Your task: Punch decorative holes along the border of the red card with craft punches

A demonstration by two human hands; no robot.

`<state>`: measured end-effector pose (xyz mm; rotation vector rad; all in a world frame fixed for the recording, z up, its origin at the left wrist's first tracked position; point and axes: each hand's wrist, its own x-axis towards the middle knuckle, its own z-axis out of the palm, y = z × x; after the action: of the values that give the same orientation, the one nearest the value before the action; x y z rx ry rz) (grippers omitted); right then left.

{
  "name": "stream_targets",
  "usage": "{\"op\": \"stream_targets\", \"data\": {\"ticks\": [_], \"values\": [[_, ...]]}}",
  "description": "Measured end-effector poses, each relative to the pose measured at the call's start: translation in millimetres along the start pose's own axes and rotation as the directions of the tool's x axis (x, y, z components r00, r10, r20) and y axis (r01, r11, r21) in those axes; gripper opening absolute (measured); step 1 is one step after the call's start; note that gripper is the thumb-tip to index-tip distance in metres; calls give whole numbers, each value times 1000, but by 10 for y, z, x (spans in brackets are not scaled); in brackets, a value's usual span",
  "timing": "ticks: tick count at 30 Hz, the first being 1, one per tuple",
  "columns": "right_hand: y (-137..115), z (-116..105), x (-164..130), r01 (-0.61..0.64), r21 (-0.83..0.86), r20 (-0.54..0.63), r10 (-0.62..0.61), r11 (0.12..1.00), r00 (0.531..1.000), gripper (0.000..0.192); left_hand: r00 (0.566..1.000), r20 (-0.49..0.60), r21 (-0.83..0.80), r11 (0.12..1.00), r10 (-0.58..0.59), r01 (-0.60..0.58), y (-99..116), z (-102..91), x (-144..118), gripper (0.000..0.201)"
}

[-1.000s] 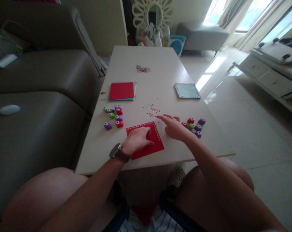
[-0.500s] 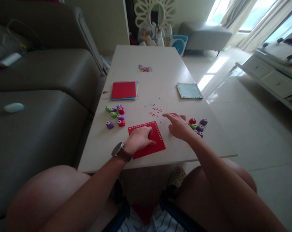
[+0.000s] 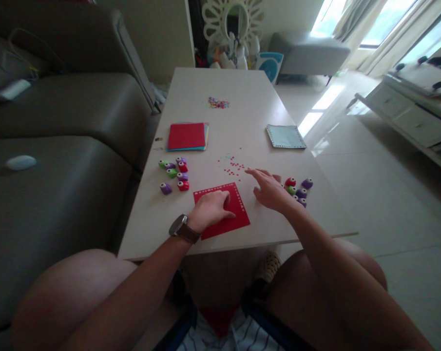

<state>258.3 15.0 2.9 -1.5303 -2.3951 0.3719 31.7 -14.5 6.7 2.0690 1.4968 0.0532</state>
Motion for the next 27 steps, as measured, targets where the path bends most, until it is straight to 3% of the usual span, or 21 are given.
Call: {"op": "stream_targets", "data": {"ticks": [4, 11, 17, 20, 23, 27], "values": [[75, -102, -37, -28, -79, 26, 30, 997, 999, 45, 999, -19, -14, 999, 33, -33, 0, -2, -12, 33], [210, -114, -119, -1, -27, 144, 4, 1000, 990, 49, 998, -35, -9, 999, 51, -51, -24, 31, -10, 33], [65, -170, -134, 22, 13, 59, -23, 1000, 998, 39, 998, -33, -20, 998, 56, -56, 8, 0, -20, 31], [-131, -185, -160, 102, 110, 0, -103, 989, 995, 40, 989, -122, -162, 982, 82, -102, 51, -49, -36, 29], [-319, -159, -199, 204, 189, -52, -198, 961, 979, 37, 968, -223, -400, 894, 119, -202, 76, -72, -33, 34], [-442, -80, -227, 338, 258, -123, -317, 905, 941, 40, 969, -190, -614, 751, 157, -241, 60, -66, -16, 34]]}}
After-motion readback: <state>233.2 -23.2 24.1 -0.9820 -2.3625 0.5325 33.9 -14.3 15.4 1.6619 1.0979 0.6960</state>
